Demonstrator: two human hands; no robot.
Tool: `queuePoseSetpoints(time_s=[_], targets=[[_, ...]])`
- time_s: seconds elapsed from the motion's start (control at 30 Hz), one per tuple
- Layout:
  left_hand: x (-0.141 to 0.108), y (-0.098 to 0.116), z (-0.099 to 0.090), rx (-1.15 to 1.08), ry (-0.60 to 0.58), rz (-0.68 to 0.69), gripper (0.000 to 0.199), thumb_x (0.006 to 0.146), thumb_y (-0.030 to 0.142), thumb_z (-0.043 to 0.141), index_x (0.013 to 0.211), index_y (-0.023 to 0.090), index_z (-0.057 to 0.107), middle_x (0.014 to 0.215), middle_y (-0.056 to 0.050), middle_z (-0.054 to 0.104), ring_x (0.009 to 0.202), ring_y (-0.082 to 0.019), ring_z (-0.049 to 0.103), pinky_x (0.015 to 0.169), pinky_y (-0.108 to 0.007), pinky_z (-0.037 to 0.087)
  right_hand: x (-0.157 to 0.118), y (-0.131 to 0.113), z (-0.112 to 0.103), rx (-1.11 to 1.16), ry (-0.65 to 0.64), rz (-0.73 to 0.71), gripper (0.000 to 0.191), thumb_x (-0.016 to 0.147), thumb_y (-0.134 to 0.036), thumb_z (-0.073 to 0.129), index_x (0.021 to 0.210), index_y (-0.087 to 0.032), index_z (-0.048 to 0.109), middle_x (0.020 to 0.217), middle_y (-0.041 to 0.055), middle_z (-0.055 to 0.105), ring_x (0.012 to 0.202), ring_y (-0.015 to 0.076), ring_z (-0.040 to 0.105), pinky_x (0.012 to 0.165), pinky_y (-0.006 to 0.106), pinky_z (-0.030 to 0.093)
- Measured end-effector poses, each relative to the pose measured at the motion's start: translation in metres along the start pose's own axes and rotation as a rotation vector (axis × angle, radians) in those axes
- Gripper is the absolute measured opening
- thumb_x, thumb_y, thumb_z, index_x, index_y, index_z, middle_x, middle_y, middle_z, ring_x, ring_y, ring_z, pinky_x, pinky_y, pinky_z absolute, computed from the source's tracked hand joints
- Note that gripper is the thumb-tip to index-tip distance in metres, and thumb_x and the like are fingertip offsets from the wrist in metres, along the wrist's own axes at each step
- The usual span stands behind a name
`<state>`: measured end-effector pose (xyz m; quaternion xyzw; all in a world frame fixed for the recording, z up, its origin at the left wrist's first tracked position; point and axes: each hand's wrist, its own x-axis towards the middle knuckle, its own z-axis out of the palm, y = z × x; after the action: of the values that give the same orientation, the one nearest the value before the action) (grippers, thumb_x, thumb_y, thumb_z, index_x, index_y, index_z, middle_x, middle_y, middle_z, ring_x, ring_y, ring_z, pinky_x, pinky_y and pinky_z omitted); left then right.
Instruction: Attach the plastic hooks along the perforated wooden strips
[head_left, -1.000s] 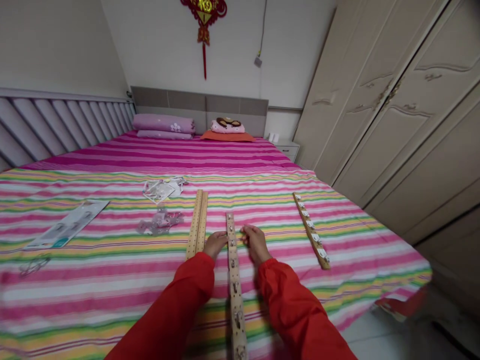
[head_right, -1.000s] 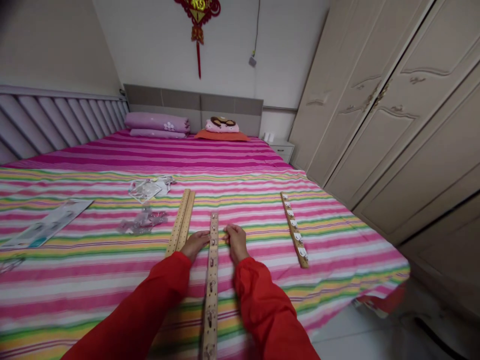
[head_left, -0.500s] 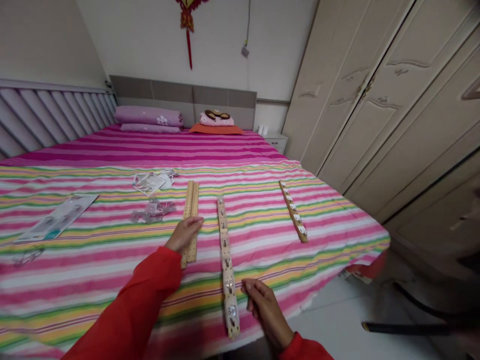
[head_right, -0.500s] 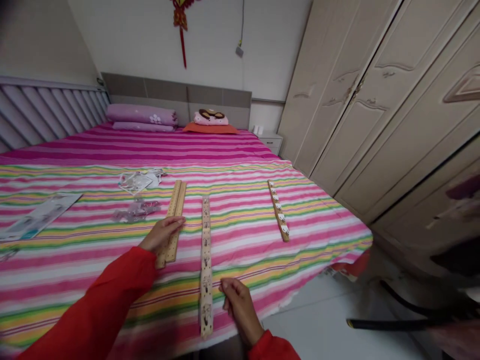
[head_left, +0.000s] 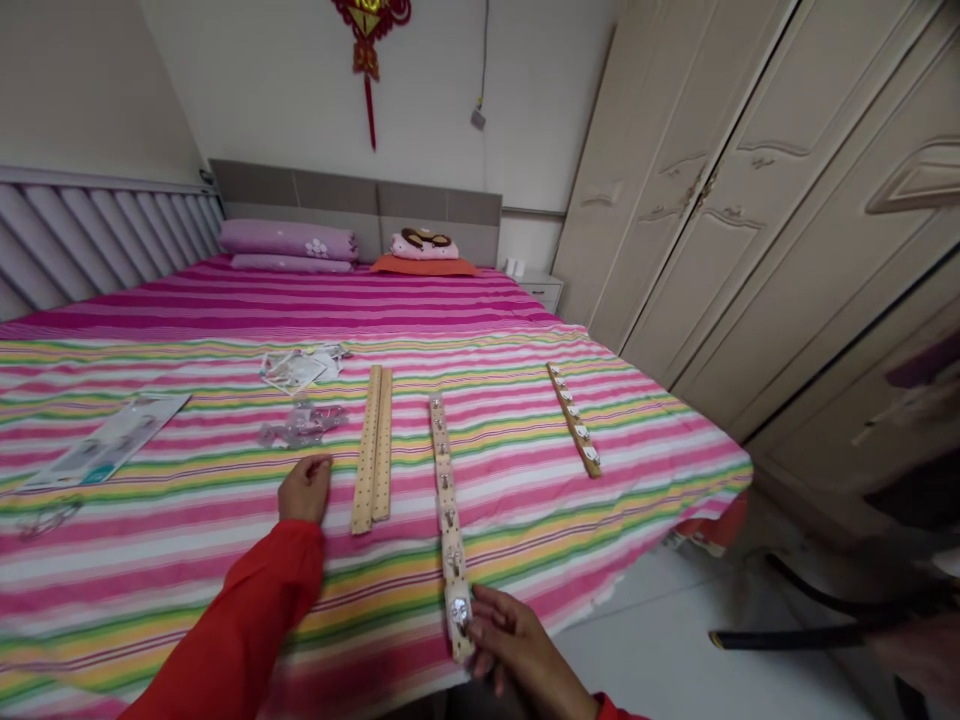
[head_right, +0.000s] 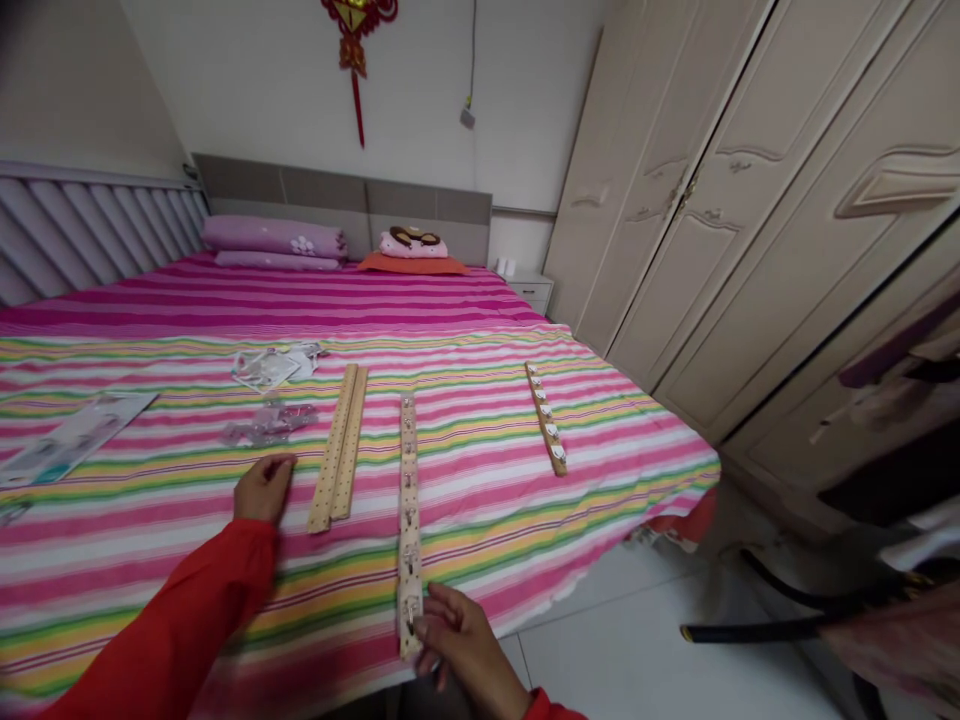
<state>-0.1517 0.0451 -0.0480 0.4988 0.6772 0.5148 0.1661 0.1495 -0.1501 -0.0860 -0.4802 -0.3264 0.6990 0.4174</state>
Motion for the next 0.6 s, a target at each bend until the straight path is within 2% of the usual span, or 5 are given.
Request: queuePoseSetpoints(time_s=[0.07,0.17,0.27,0.4,0.6], targets=[[-0.003,-0.009,0.004,0.101,0.023,0.035,0.028,0.070,0.035,0.048,0.082,0.018,0.066,0.080,-0.004,0.067,0.073,-0.018,0.059,0.068,-0.029,0.047,-0.004,0.000,0.003,0.036,-0.037,0.004,0.079,0.052,-0.031,0.085,0.123,-0.020,0.052,0.119,0.0108,0.061,0.055,0.0121,0.066,0.036,0.017,0.039],[-0.008,-0.013,0.008,0.237,0.057,0.128,0.028,0.070,0.029,0.047,0.086,0.018,0.067,0.082,-0.005,0.067,0.077,-0.019,0.059,0.071,-0.030,0.046,-0.010,-0.003,0.008,0.057,-0.096,0.013,0.075,0.055,-0.021,0.082,0.124,-0.021,0.054,0.107,0.0071,0.066,0.062,0.0149,0.068,0.042,0.018,0.044],[-0.012,-0.008,0.008,0.274,0.061,0.161,0.030,0.070,0.024,0.045,0.090,0.018,0.067,0.084,-0.005,0.067,0.079,-0.020,0.058,0.072,-0.029,0.045,-0.015,-0.004,0.012,0.129,-0.115,0.027,0.057,0.062,-0.022,0.079,0.117,-0.020,0.061,0.090,0.0035,0.069,0.068,0.0157,0.068,0.052,0.019,0.048],[-0.014,-0.003,0.006,0.299,0.070,0.171,0.032,0.070,0.023,0.044,0.093,0.018,0.066,0.085,-0.005,0.066,0.080,-0.020,0.058,0.070,-0.030,0.044,-0.015,-0.001,0.011,0.216,-0.118,0.010,0.040,0.066,-0.025,0.078,0.103,-0.016,0.069,0.079,0.0038,0.069,0.069,0.0137,0.066,0.058,0.020,0.049],[-0.008,-0.016,0.008,0.365,0.071,0.177,0.030,0.074,0.029,0.043,0.090,0.018,0.066,0.087,-0.007,0.065,0.081,-0.021,0.057,0.072,-0.032,0.045,-0.004,0.015,0.003,0.240,-0.198,-0.042,0.034,0.064,-0.030,0.080,0.094,-0.013,0.072,0.073,0.0046,0.069,0.059,0.0114,0.063,0.053,0.019,0.044]])
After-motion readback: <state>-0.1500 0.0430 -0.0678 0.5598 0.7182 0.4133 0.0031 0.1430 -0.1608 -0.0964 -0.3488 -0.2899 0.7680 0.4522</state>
